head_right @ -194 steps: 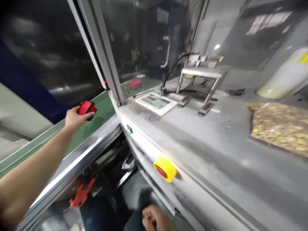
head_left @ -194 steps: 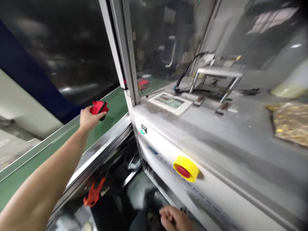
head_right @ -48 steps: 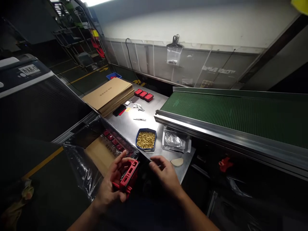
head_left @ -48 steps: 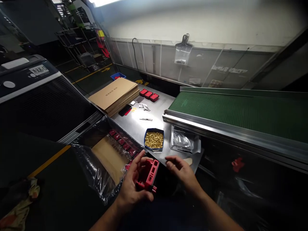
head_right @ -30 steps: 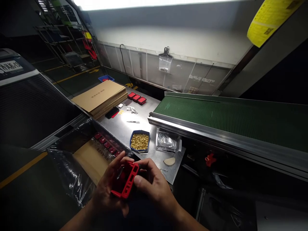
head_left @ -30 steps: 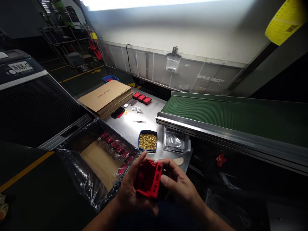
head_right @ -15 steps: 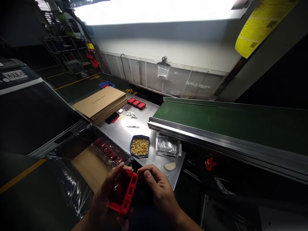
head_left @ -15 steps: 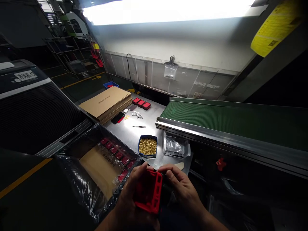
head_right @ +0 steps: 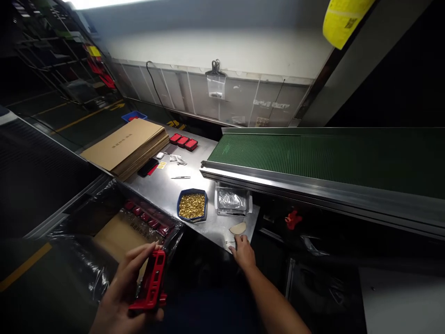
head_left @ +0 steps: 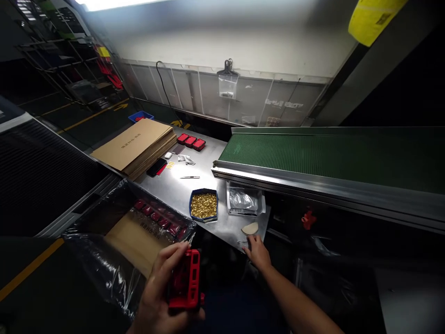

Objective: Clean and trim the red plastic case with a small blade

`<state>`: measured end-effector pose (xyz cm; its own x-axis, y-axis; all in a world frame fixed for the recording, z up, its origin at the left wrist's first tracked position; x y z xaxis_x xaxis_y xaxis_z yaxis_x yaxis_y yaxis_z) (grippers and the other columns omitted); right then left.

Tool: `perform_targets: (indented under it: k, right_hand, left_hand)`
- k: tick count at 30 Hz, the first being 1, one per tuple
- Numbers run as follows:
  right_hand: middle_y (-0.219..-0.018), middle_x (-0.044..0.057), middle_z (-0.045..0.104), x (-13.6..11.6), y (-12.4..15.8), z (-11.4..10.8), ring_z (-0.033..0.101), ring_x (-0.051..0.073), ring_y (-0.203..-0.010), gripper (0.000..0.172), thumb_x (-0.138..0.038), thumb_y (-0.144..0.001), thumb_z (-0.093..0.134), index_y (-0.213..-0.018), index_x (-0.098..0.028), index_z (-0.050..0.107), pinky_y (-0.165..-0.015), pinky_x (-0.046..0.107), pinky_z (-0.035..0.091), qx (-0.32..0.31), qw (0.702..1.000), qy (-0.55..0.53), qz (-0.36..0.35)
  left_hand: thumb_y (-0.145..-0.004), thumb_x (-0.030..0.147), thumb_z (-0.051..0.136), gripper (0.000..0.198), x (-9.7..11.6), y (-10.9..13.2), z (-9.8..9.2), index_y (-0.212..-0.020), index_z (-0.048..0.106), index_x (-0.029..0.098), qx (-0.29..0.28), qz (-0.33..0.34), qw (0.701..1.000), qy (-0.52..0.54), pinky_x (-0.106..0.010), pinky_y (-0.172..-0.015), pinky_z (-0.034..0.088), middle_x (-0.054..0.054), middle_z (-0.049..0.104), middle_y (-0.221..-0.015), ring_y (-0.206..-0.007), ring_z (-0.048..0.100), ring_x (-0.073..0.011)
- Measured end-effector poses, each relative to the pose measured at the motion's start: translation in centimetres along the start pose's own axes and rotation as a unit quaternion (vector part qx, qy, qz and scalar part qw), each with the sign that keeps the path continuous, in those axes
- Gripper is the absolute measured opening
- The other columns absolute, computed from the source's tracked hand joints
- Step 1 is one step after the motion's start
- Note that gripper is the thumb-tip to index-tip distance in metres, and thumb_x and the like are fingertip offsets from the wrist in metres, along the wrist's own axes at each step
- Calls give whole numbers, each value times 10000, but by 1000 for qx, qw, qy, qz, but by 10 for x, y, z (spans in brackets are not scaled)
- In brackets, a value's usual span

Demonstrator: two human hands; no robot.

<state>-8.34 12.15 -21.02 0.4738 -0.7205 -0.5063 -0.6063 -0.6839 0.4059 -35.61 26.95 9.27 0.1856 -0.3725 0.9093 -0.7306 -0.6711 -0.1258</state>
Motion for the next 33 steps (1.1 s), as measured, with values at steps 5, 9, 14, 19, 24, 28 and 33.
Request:
perform_targets:
  k: [5,9,14,19,24,28,33]
  right_hand:
    - [-1245,108,514,-10,-7,7,566,213,-1050,345,-430,-991,426,-1177,-181,578,-859,352,462,19,999,9,-42]
    - [-1154,125,537,-5,0,8,580,261,-1002,358,-450,-953,397,-1070,-172,589,-773,368,440,25,998,12,-51]
    - [-1029,88,598,-1,8,9,604,237,-868,417,-582,-872,411,-954,-202,561,-737,368,452,26,997,-52,-43]
    - [-964,85,638,-15,16,11,610,218,-766,509,-687,-794,436,-888,-205,571,-781,396,494,30,988,-149,-19]
    - [-996,107,656,-36,23,3,622,255,-884,553,-704,-760,475,-880,-197,661,-856,419,493,28,979,-200,-12]
    - [-992,112,669,-52,23,-8,623,249,-847,593,-678,-678,598,-966,-165,677,-834,417,498,42,972,-231,7]
    - [-816,81,648,-76,21,-27,605,221,-747,680,-702,-650,656,-1016,-129,654,-756,387,498,60,954,-291,36]
  left_hand:
    - [-735,534,865,869,6,-5,3,-1478,467,321,-16,48,998,-33,-300,-1126,466,-87,372,-1415,-1357,421,-299]
    - [-693,499,908,904,6,-8,4,-1471,479,337,-13,38,999,0,-288,-1101,474,-83,377,-1394,-1325,444,-284]
    - [-664,641,872,949,-7,-10,8,-1473,494,321,28,-87,960,265,-406,-1134,440,-107,450,-1409,-1342,449,-361]
    - [-900,747,470,803,-4,-22,16,-1504,463,218,15,-142,762,632,-631,-1116,397,-159,671,-1180,-1284,538,-414]
    - [-882,693,566,766,0,-28,11,-1470,515,204,39,-135,736,662,-624,-1159,353,-142,698,-1169,-1290,544,-406]
    - [-862,725,577,814,-10,-22,10,-1477,505,197,57,-158,732,660,-615,-1161,362,-148,674,-1231,-1310,521,-419]
    - [-898,709,538,752,-18,-21,7,-1467,515,219,65,-155,738,653,-569,-1110,443,-141,592,-1364,-1281,544,-408]
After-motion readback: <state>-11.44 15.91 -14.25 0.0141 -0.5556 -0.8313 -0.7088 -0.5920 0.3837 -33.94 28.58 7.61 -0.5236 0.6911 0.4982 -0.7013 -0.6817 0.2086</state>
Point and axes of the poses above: each hand's wrist, its own y-axis away from the middle knuckle, its own z-axis out of the palm, x = y × z, the point moved 4 cm from there along -y, towards the middle knuckle
